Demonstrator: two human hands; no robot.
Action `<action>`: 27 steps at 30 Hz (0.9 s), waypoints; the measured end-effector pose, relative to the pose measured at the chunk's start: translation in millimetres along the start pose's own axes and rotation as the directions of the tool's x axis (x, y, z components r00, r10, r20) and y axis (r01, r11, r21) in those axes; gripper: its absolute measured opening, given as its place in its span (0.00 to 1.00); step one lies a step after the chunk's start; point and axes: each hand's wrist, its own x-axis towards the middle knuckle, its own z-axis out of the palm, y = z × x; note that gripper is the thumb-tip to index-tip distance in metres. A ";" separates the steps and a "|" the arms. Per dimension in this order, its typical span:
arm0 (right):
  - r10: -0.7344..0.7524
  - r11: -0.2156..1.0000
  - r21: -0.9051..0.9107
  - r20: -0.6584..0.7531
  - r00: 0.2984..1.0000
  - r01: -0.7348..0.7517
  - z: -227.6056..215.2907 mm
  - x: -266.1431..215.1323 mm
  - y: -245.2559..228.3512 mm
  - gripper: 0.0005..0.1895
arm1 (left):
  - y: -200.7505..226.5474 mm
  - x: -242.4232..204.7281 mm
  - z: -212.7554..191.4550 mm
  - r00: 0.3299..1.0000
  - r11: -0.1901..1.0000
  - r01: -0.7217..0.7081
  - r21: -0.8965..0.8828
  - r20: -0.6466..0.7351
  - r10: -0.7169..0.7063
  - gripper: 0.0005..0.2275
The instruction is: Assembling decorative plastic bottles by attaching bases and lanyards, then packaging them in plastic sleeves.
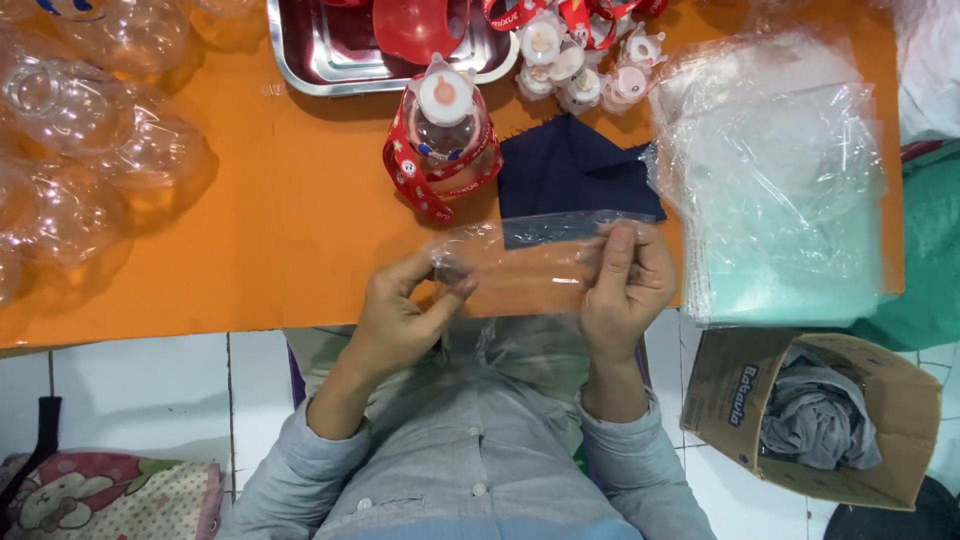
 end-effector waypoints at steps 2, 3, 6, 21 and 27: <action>0.028 1.000 0.011 -0.009 1.000 -0.028 -6.4 4.0 1.7 0.15 | 18.7 6.9 -3.6 1.000 1.000 0.010 -0.022 -0.007 -0.011 0.09; 0.056 0.998 0.021 -0.018 0.998 -0.055 -10.3 5.0 2.2 0.14 | 28.1 9.3 -5.1 1.000 0.999 0.021 -0.046 -0.012 -0.022 0.09; 0.019 0.999 -0.045 0.034 0.999 -0.017 -12.8 17.5 -1.0 0.06 | 36.2 15.7 -14.2 1.000 0.996 -0.018 0.086 -0.018 0.020 0.09; -0.282 0.926 -0.141 0.358 0.890 0.350 6.1 38.5 -42.6 0.09 | 55.5 17.8 -0.9 0.960 0.894 -0.233 0.383 0.236 0.149 0.13; -0.198 0.963 -0.145 0.190 0.961 0.227 2.1 40.5 -35.0 0.19 | 66.7 14.8 -6.8 0.963 0.951 -0.141 0.276 0.261 0.067 0.10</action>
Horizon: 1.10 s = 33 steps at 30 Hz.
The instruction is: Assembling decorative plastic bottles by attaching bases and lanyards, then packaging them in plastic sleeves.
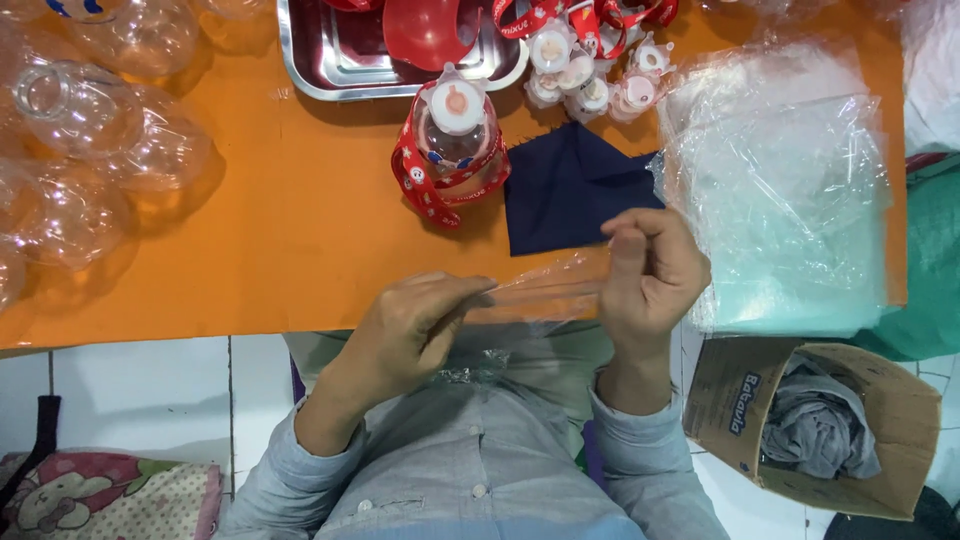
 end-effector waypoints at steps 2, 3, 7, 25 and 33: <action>0.039 0.999 0.028 0.185 0.982 -0.045 -9.3 7.8 -5.9 0.25 | -4.4 -2.1 -5.2 0.999 1.000 0.006 -0.029 -0.037 -0.007 0.10; 0.074 0.994 0.048 0.368 0.927 -0.098 -14.0 10.9 -9.0 0.39 | -6.3 -4.2 -7.5 0.997 0.998 0.018 -0.059 -0.073 -0.022 0.10; 0.044 0.996 0.053 0.422 0.905 -0.073 -19.6 6.4 0.6 0.13 | -10.9 -7.0 -19.9 0.994 1.000 0.014 -0.004 -0.111 -0.014 0.10; -0.305 0.943 0.154 0.054 0.951 0.294 66.8 -34.6 -39.2 0.12 | -99.6 -108.1 -49.3 0.503 0.977 0.107 -0.187 -0.837 -0.215 0.05; -0.273 0.960 0.213 0.537 0.799 0.185 129.2 -81.1 -27.9 0.23 | -65.8 -98.6 -31.7 0.538 0.837 0.541 -0.084 -0.730 -0.421 0.19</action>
